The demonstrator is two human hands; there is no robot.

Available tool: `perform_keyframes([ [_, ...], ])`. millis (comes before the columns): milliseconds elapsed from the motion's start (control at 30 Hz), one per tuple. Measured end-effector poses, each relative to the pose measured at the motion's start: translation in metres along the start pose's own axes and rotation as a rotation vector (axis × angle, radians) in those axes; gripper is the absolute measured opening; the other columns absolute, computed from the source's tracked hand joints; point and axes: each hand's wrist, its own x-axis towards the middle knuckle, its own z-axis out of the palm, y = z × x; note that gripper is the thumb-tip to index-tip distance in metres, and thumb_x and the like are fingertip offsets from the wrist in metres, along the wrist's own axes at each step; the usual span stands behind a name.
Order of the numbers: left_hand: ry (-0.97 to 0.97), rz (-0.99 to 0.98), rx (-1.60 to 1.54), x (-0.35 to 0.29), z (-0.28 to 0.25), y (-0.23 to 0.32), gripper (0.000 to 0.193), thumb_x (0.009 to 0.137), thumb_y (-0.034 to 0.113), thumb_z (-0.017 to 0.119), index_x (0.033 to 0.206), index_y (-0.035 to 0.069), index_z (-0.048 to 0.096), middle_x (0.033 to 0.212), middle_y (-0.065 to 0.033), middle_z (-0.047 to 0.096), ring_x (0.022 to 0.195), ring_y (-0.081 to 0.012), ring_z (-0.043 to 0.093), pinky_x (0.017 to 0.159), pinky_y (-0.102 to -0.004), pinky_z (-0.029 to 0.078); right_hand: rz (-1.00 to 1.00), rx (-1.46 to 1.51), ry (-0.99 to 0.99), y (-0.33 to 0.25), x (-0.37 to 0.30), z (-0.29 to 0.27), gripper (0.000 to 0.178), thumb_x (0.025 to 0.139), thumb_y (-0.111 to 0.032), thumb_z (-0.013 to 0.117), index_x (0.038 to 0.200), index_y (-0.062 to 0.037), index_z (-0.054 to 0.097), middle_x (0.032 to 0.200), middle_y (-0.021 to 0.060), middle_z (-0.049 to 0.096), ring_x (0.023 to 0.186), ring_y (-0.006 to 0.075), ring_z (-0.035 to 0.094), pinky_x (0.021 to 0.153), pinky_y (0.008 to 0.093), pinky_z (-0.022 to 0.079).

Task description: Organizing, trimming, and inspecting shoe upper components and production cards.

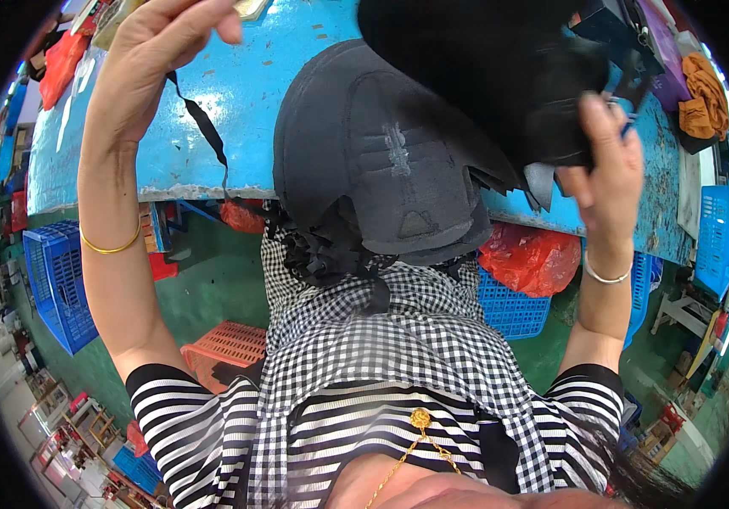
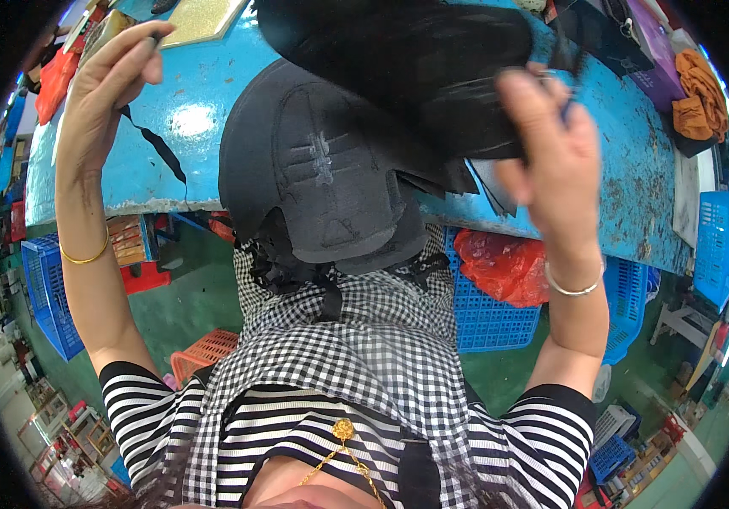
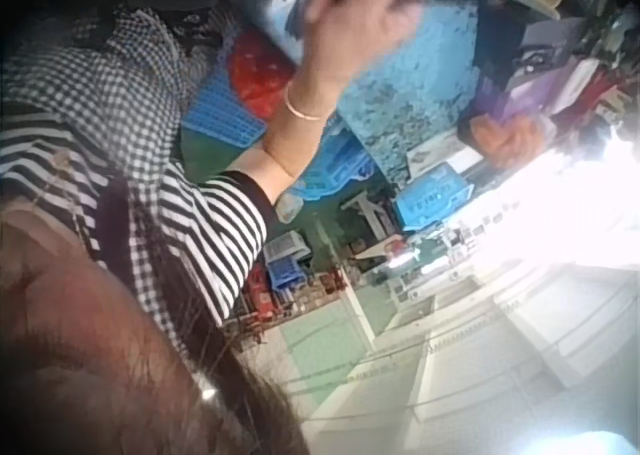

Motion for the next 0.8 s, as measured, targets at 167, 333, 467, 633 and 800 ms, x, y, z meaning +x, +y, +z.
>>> perform_keyframes([
  [167, -0.251, 0.098, 0.086, 0.016, 0.04, 0.008, 0.013, 0.09, 0.019, 0.064, 0.088, 0.006, 0.062, 0.076, 0.0033, 0.061, 0.067, -0.0012, 0.051, 0.063, -0.0168, 0.04, 0.147, -0.053, 0.083, 0.047, 0.014, -0.11, 0.023, 0.099, -0.025, 0.051, 0.098, -0.0036, 0.058, 0.058, -0.0028, 0.05, 0.039, 0.0034, 0.037, 0.037, 0.0188, 0.026],
  [333, -0.652, 0.162, 0.092, 0.023, 0.079, 0.023, 0.012, 0.076, 0.008, 0.074, 0.075, 0.0, 0.066, 0.072, -0.0013, 0.061, 0.07, -0.0092, 0.056, 0.061, -0.0231, 0.043, 0.04, -0.838, 0.371, 0.098, 0.015, -0.185, 0.033, 0.099, -0.033, 0.052, 0.118, -0.0053, 0.053, 0.072, -0.0051, 0.047, 0.054, 0.0009, 0.036, 0.046, 0.0185, 0.028],
  [467, -0.811, 0.08, 0.157, 0.028, 0.099, 0.028, 0.009, 0.074, 0.009, 0.075, 0.075, 0.002, 0.069, 0.071, -0.0028, 0.062, 0.068, -0.0119, 0.057, 0.057, -0.026, 0.042, 0.053, -0.498, 0.216, 0.067, 0.006, -0.153, 0.028, 0.101, -0.026, 0.05, 0.119, -0.0054, 0.049, 0.071, -0.0055, 0.045, 0.055, -0.0004, 0.034, 0.046, 0.0165, 0.024],
  [633, -0.815, 0.201, 0.236, 0.031, 0.111, 0.018, 0.01, 0.072, 0.012, 0.076, 0.077, 0.005, 0.07, 0.07, -0.003, 0.063, 0.064, -0.0155, 0.057, 0.056, -0.0288, 0.043, -0.105, -0.534, -0.132, 0.026, 0.001, -0.063, 0.018, 0.099, -0.014, 0.051, 0.115, -0.0052, 0.05, 0.073, -0.0054, 0.048, 0.059, 0.0019, 0.041, 0.05, 0.0176, 0.032],
  [800, -0.756, 0.294, 0.402, 0.027, 0.113, 0.026, 0.018, 0.07, 0.017, 0.078, 0.078, 0.005, 0.067, 0.069, -0.0065, 0.062, 0.062, -0.0225, 0.057, 0.057, -0.0317, 0.044, -0.567, -0.78, -0.702, 0.013, 0.013, 0.009, 0.018, 0.079, -0.006, 0.066, 0.095, -0.0075, 0.057, 0.072, 0.0034, 0.057, 0.066, 0.0175, 0.06, 0.059, 0.0288, 0.048],
])
